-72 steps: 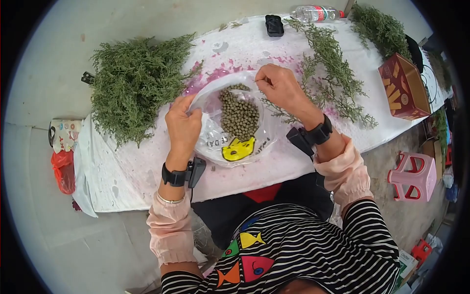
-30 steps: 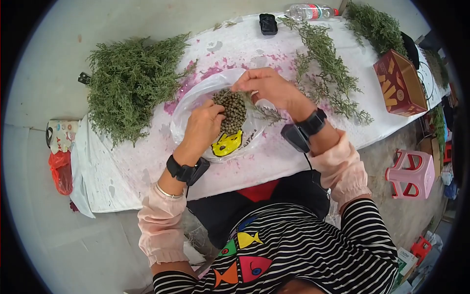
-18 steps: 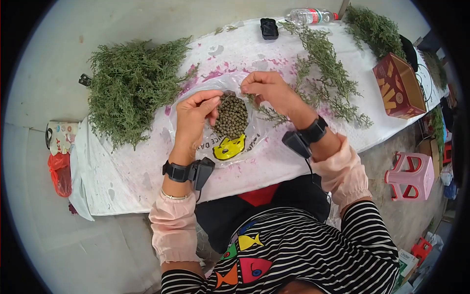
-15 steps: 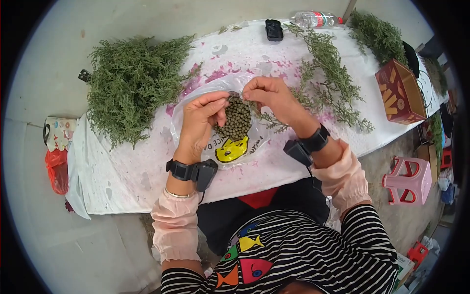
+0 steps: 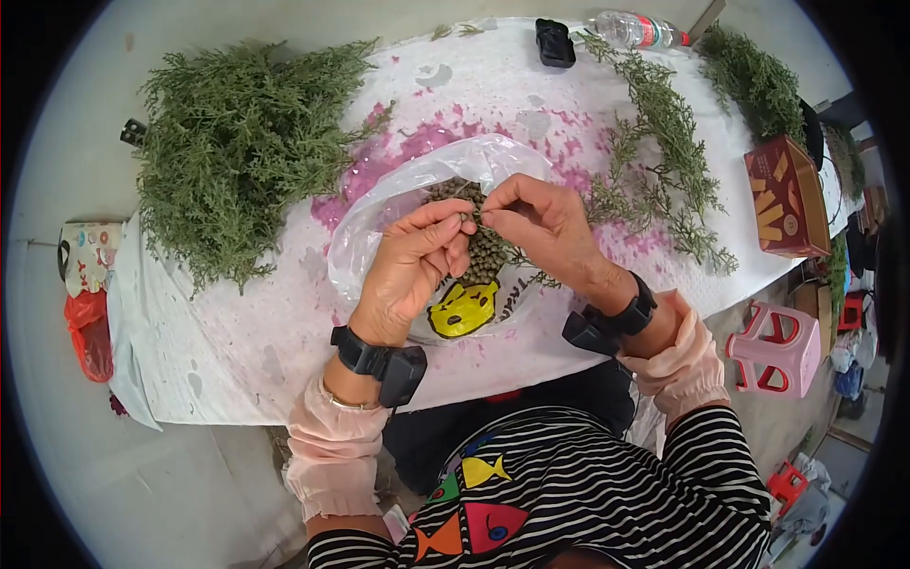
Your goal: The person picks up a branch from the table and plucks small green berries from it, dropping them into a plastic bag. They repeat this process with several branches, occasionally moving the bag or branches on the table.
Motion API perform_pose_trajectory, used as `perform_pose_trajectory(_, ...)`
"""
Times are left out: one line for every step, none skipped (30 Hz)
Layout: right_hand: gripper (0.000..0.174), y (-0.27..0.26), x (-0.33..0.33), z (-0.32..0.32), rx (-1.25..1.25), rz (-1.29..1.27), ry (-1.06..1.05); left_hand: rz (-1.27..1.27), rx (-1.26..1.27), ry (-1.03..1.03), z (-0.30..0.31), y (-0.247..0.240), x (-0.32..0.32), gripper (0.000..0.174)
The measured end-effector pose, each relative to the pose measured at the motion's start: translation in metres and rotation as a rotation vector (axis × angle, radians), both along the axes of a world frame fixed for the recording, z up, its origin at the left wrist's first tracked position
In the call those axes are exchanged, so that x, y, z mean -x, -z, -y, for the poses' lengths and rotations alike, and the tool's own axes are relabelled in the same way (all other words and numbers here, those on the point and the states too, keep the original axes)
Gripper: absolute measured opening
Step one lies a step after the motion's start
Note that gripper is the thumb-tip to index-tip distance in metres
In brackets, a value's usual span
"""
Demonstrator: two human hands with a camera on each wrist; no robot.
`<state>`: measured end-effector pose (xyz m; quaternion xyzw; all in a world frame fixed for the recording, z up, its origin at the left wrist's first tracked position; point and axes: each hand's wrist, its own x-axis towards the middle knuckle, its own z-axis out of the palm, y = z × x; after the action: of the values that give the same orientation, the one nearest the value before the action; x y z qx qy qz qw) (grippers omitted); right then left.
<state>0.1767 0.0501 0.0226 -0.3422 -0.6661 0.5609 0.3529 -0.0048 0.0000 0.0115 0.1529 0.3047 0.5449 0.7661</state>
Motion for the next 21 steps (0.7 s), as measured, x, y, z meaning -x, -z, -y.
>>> perform_pose_trajectory(0.004, -0.0004, -0.0004, -0.0005, -0.006, 0.012, 0.000, 0.000, -0.002, -0.001, -0.0003, 0.0004, 0.0004, 0.020)
perform_pose_trajectory(0.004, -0.0012, -0.0006, -0.0008, -0.003, 0.013, 0.003, -0.001, -0.006, -0.003, -0.0007, 0.0008, -0.0001, 0.020)
perform_pose_trajectory(0.004, -0.0023, -0.0004, -0.0005, 0.003, 0.018, 0.007, -0.001, -0.004, -0.001, -0.0006, 0.0011, -0.0012, 0.020)
perform_pose_trajectory(0.004, -0.0036, 0.0001, 0.0001, 0.008, 0.020, 0.011, -0.011, 0.000, -0.007, 0.0000, 0.0009, -0.0020, 0.019)
perform_pose_trajectory(0.004, -0.0047, 0.0005, 0.0003, 0.012, 0.022, 0.015, -0.022, 0.004, -0.014, 0.0004, 0.0008, -0.0025, 0.019)
perform_pose_trajectory(0.004, -0.0057, 0.0007, 0.0002, 0.014, 0.021, 0.018, -0.032, 0.007, -0.021, 0.0002, 0.0007, -0.0030, 0.019)
perform_pose_trajectory(0.004, -0.0066, 0.0005, 0.0005, -0.009, 0.021, 0.016, -0.033, 0.009, -0.019, -0.0002, 0.0011, -0.0031, 0.019)
perform_pose_trajectory(0.004, -0.0073, 0.0002, 0.0010, -0.031, 0.022, 0.015, -0.030, 0.001, -0.020, -0.0003, 0.0020, -0.0029, 0.019)
perform_pose_trajectory(0.004, -0.0077, 0.0000, 0.0015, -0.054, 0.023, 0.013, -0.025, -0.007, -0.022, -0.0002, 0.0029, -0.0025, 0.018)
perform_pose_trajectory(0.004, -0.0081, 0.0002, 0.0017, -0.052, 0.023, 0.015, -0.021, -0.016, -0.024, -0.0001, 0.0037, -0.0022, 0.018)
perform_pose_trajectory(0.004, -0.0085, 0.0006, 0.0019, -0.061, 0.036, 0.020, -0.021, -0.014, -0.022, -0.0001, 0.0042, -0.0019, 0.018)
perform_pose_trajectory(0.004, -0.0088, 0.0009, 0.0022, -0.071, 0.049, 0.025, -0.015, -0.012, -0.027, 0.0000, 0.0045, -0.0016, 0.018)
perform_pose_trajectory(0.004, -0.0092, 0.0009, 0.0024, -0.081, 0.061, 0.030, -0.008, -0.011, -0.032, -0.0001, 0.0046, -0.0014, 0.017)
perform_pose_trajectory(0.004, -0.0086, 0.0010, 0.0025, -0.082, 0.061, 0.031, -0.001, -0.011, -0.037, -0.0004, 0.0044, -0.0014, 0.017)
perform_pose_trajectory(0.004, -0.0070, 0.0012, 0.0026, -0.082, 0.050, 0.031, -0.001, -0.012, -0.037, -0.0005, 0.0042, -0.0014, 0.017)
perform_pose_trajectory(0.004, -0.0054, 0.0018, 0.0028, -0.081, 0.039, 0.031, 0.009, -0.011, -0.045, -0.0003, 0.0039, -0.0012, 0.017)
perform_pose_trajectory(0.004, -0.0045, 0.0024, 0.0031, -0.080, 0.027, 0.030, 0.018, -0.010, -0.052, 0.0000, 0.0038, -0.0009, 0.017)
perform_pose_trajectory(0.004, -0.0044, 0.0029, 0.0031, -0.080, 0.026, 0.029, 0.027, -0.009, -0.060, 0.0003, 0.0036, -0.0007, 0.017)
perform_pose_trajectory(0.004, -0.0043, 0.0031, 0.0031, -0.087, 0.026, 0.028, 0.027, -0.009, -0.060, 0.0005, 0.0033, -0.0010, 0.017)
perform_pose_trajectory(0.004, -0.0042, 0.0031, 0.0031, -0.094, 0.027, 0.028, 0.022, 0.002, -0.055, 0.0005, 0.0028, -0.0020, 0.017)
perform_pose_trajectory(0.004, -0.0042, 0.0030, 0.0030, -0.101, 0.026, 0.028, 0.017, 0.012, -0.049, 0.0002, 0.0020, -0.0030, 0.016)
